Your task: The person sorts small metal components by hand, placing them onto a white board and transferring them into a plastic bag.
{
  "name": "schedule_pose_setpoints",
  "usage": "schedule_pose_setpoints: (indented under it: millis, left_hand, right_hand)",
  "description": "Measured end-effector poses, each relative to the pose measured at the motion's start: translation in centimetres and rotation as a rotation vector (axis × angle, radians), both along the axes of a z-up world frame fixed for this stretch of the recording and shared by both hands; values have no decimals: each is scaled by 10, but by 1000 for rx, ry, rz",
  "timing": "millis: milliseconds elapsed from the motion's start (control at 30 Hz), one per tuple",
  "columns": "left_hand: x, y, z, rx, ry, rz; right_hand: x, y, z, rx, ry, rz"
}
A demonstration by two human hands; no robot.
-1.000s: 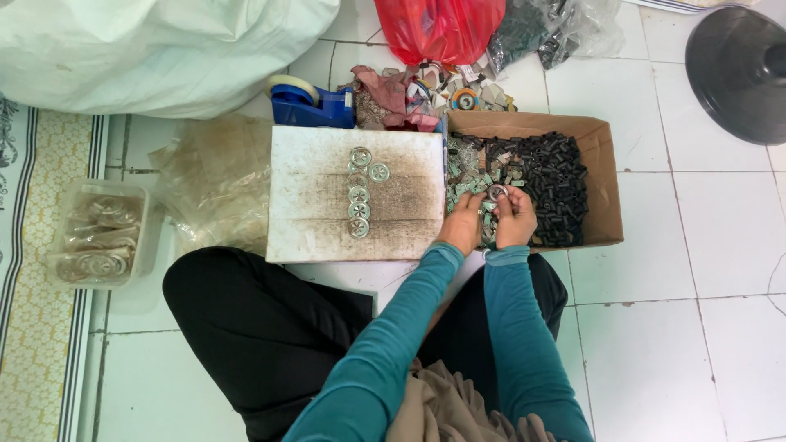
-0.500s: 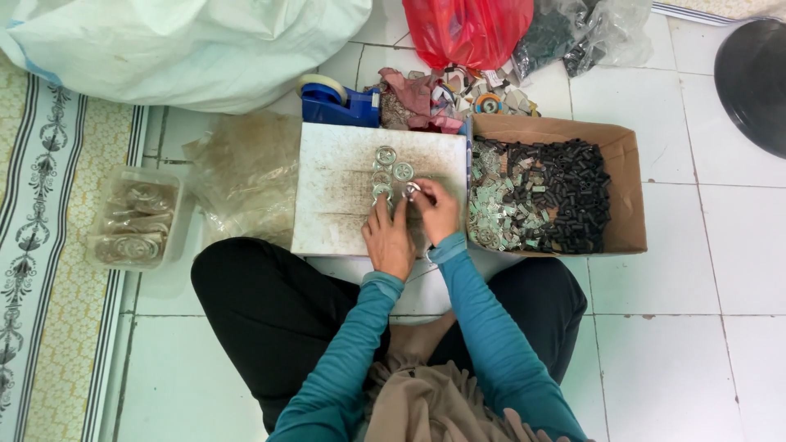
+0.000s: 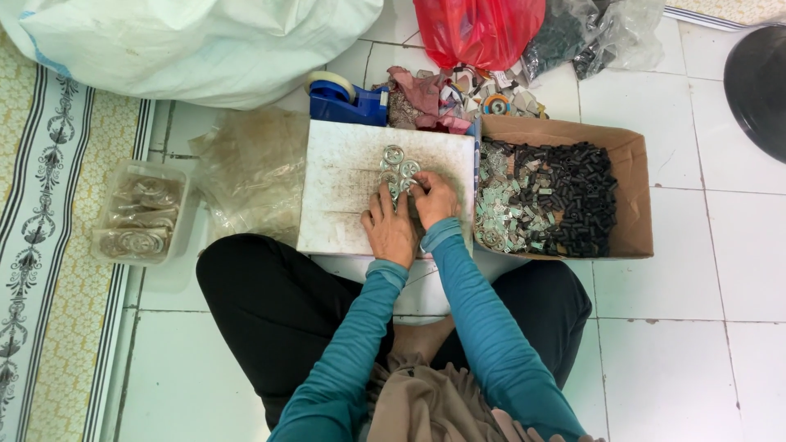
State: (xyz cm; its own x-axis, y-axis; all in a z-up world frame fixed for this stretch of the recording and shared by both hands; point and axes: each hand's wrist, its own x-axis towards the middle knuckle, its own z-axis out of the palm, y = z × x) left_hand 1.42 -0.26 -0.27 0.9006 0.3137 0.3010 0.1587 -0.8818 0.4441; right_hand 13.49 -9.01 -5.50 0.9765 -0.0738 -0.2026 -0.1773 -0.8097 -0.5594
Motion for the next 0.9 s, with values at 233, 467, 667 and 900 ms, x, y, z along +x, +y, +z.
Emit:
schedule_pose_setpoints:
  millis: [233, 467, 667, 900]
  left_hand:
    - [3, -11, 22, -14, 34, -23]
    - [46, -99, 27, -376, 133, -504]
    - [95, -218, -112, -348, 649, -591]
    - [110, -187, -28, -160, 899, -525]
  right_hand:
    - [-23, -20, 71, 480, -157, -3]
    - [-17, -130, 103, 669, -294, -262]
    - [19, -279, -92, 47, 225, -132]
    - [27, -260, -104, -162, 294, 142]
